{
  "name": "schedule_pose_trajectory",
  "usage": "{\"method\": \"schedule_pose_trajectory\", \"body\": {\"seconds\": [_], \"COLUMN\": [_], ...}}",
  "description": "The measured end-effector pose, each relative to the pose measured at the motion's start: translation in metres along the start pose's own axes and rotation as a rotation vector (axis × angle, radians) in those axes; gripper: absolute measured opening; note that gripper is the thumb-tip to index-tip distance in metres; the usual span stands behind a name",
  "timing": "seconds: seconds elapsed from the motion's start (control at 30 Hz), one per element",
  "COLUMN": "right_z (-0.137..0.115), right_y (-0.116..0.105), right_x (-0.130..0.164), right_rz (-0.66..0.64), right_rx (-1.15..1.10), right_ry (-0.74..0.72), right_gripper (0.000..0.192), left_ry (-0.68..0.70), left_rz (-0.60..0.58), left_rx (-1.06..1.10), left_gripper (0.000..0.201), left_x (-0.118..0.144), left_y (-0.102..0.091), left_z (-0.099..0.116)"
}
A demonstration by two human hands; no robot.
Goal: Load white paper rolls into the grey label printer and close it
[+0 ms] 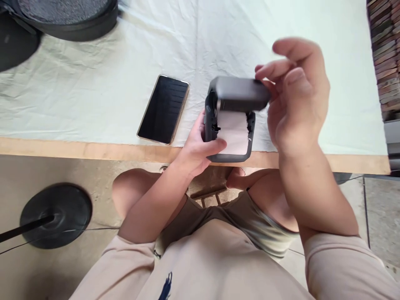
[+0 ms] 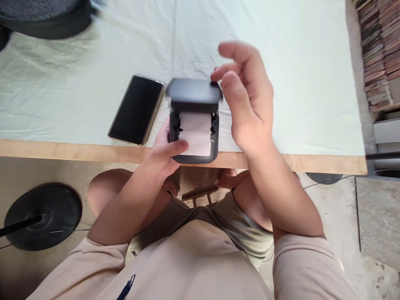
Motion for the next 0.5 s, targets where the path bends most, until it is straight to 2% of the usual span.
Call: {"method": "schedule_pose_trajectory", "body": {"seconds": [0.1, 0.17, 0.33, 0.5], "right_z": [-0.007, -0.005, 0.008, 0.02], "right_y": [0.007, 0.015, 0.031, 0.035], "right_x": [0.014, 0.02, 0.028, 0.029], "right_rz": [0.025, -0.032, -0.137, -0.131], "right_rx": [-0.101, -0.149, -0.328, -0.321], "right_ry": [-0.151, -0.125, -0.033, -0.016], "right_gripper": [0.031, 0.028, 0.052, 0.064], "left_ry": [-0.009, -0.015, -0.035, -0.052], "left_rz": [-0.01, -0.024, -0.014, 0.105], "left_rx": [0.016, 0.005, 0.018, 0.125], "left_gripper": [0.08, 0.082, 0.056, 0.043], "left_x": [0.002, 0.003, 0.001, -0.003], "left_y": [0.001, 0.003, 0.009, 0.015], "left_z": [0.0, 0.002, 0.006, 0.009]}}
Point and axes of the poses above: each hand's wrist, its own x-axis away from the middle knuckle, its own y-axis out of the palm, z = x × y, the point moved 5 cm from there along -x, towards the middle knuckle, and after that the axes turned 14 degrees about -z, right-handed, at the moved point
